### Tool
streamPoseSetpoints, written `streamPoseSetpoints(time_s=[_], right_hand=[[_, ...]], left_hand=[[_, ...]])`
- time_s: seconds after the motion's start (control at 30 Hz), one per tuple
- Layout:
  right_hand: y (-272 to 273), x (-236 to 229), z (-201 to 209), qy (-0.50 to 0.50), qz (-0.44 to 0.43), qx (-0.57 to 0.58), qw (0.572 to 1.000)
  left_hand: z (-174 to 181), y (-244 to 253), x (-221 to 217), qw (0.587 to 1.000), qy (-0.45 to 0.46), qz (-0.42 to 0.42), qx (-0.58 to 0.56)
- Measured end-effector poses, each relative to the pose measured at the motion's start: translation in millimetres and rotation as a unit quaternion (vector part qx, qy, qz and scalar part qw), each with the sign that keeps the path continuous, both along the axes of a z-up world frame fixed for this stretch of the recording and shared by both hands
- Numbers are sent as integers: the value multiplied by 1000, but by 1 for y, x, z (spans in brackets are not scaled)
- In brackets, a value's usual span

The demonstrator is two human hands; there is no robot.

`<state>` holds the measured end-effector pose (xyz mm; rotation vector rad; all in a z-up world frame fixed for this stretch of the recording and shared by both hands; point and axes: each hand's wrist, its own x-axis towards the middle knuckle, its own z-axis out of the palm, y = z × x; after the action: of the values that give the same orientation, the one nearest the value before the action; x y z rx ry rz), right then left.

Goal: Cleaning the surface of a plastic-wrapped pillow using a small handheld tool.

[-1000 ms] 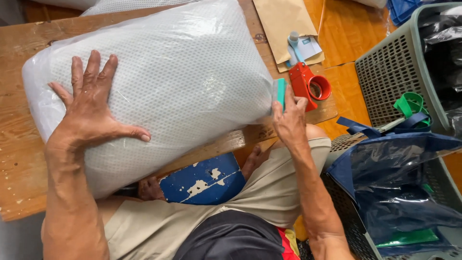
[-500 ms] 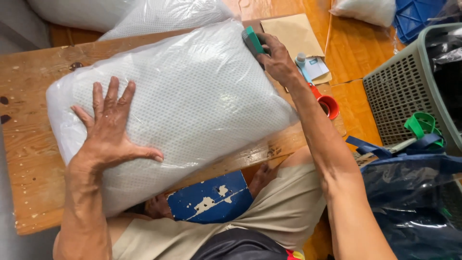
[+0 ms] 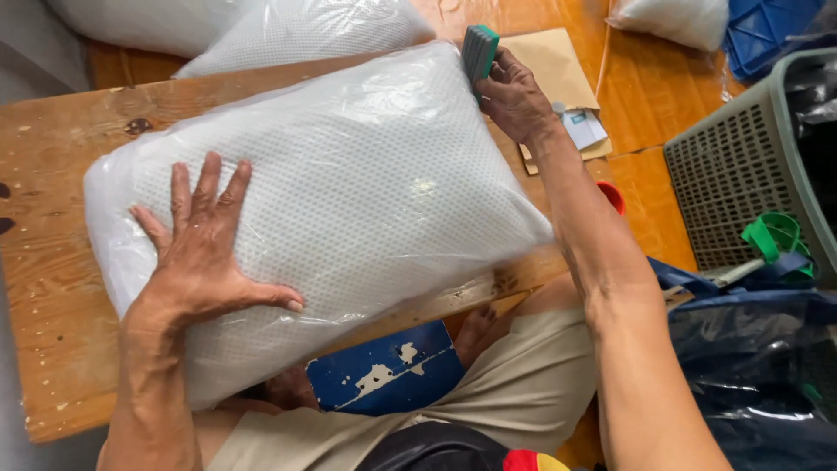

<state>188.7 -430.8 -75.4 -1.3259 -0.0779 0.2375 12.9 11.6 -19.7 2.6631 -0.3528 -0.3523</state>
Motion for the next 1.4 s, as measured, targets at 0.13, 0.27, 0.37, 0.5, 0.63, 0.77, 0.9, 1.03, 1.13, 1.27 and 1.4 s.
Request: streamPoseSetpoints(time_s=[0.13,0.27,0.37,0.5,0.63,0.77,0.9,1.03,1.13,1.27,1.4], right_hand=[[-32,-81,43,-40,163,-147,975],[-70,-161,73,-1,210,-141,967],[-84,-205,103,-38,297,-268,916],[-69,-235,134,-74,220,-401,886],[-5,-221,149,-95,-85,-448,885],[63,-172,90,-199,-220,-472,831],[187,-184,68,-368,-148,-538,744],[264,-209,62,-450,-113,-570,678],[228,-204,89,-396,71,-431,808],[145,-158,87,-415,84,-323,846],[84,-109,48,-367,-95,-536,754]], left_hand=[[7,-5,2,999,20,25,10],[6,-8,1,999,29,30,19],[0,-4,0,999,12,29,11],[-3,-1,-4,999,-39,16,-11],[-8,3,-9,994,-103,-25,-20],[-4,-4,-16,988,-147,-44,-36],[9,-6,-24,977,-183,-10,-106],[20,-13,-29,896,-422,68,-122],[13,-29,-35,899,-395,134,-132],[4,-73,-49,918,-346,186,-59],[1,-83,-45,895,-396,199,-42]])
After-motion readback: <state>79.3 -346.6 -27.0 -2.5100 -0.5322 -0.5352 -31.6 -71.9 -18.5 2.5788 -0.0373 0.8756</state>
